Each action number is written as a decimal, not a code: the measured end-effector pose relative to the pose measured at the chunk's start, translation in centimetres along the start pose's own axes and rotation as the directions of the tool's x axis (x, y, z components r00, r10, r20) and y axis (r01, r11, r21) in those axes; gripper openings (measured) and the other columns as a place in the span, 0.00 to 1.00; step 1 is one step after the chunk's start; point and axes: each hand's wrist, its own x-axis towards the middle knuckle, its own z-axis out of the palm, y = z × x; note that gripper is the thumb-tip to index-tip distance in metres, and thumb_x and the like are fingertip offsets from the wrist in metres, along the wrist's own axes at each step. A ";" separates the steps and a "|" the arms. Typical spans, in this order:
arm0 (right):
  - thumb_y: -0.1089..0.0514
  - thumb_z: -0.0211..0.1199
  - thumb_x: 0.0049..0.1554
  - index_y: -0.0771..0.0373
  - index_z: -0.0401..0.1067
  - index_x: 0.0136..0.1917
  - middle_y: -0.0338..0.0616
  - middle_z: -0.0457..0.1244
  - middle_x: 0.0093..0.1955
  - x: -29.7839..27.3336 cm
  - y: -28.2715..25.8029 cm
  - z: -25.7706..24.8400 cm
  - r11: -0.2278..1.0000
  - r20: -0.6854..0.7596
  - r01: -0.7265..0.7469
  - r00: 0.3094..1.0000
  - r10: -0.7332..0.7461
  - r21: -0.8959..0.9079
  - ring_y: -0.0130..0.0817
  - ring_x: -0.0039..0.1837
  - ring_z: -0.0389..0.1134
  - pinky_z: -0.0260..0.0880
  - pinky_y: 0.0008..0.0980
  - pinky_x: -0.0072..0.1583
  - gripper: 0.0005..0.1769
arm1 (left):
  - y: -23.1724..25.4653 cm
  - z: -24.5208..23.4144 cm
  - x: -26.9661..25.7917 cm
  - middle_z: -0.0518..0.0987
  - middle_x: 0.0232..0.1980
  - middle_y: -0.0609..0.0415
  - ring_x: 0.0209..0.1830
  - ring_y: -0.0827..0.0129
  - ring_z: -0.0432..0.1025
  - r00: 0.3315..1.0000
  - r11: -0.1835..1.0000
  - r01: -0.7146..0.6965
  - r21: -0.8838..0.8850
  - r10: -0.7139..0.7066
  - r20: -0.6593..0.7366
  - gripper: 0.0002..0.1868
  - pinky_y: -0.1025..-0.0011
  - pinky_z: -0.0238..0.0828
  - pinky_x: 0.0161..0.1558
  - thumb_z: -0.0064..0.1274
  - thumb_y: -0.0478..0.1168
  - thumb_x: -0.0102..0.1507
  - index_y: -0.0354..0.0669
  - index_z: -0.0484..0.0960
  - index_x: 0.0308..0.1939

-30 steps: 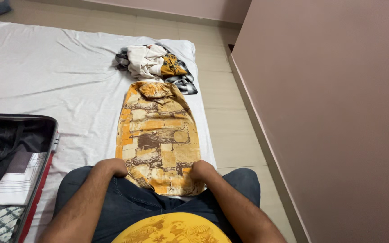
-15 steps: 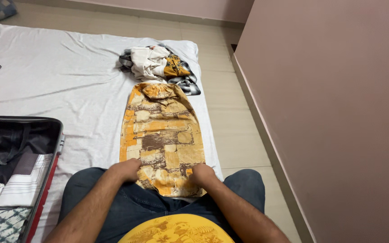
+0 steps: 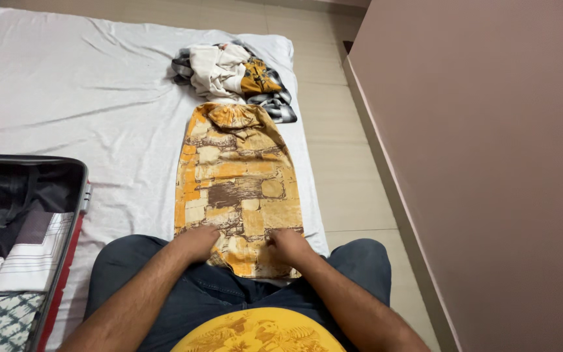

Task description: The person folds a yellow patterned shirt by hand on a bed. The person flattens the shirt, folds the sides inward, and سپس folds it into a small rectangular shape.

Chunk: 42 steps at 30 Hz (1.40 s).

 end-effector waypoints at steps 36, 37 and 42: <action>0.48 0.43 0.66 0.68 0.47 0.82 0.58 0.42 0.85 14.4 0.8 4.9 0.994 -0.182 0.093 0.978 -0.103 -0.060 0.48 0.86 0.38 0.31 0.47 0.81 0.37 | 0.9 -3.9 10.8 0.36 0.85 0.48 0.85 0.62 0.31 0.967 0.984 0.094 -0.151 -0.126 -0.220 0.32 0.60 0.24 0.80 0.23 0.44 0.73 0.38 0.40 0.80; 0.48 0.43 0.65 0.68 0.47 0.82 0.58 0.41 0.85 15.2 1.0 5.0 0.995 -0.194 0.083 0.977 -0.093 -0.058 0.47 0.86 0.38 0.31 0.47 0.81 0.37 | 0.5 -3.8 11.4 0.36 0.85 0.47 0.85 0.61 0.31 0.963 0.985 0.098 -0.141 -0.130 -0.236 0.32 0.60 0.24 0.80 0.23 0.44 0.73 0.37 0.40 0.80; 0.47 0.41 0.65 0.66 0.44 0.82 0.55 0.38 0.86 19.4 1.7 5.2 0.989 -0.169 0.004 0.985 -0.030 -0.149 0.45 0.86 0.34 0.27 0.45 0.82 0.38 | -1.4 -4.7 13.9 0.36 0.84 0.45 0.84 0.60 0.29 0.950 0.986 0.119 -0.115 -0.147 -0.277 0.32 0.60 0.22 0.80 0.21 0.44 0.73 0.37 0.40 0.80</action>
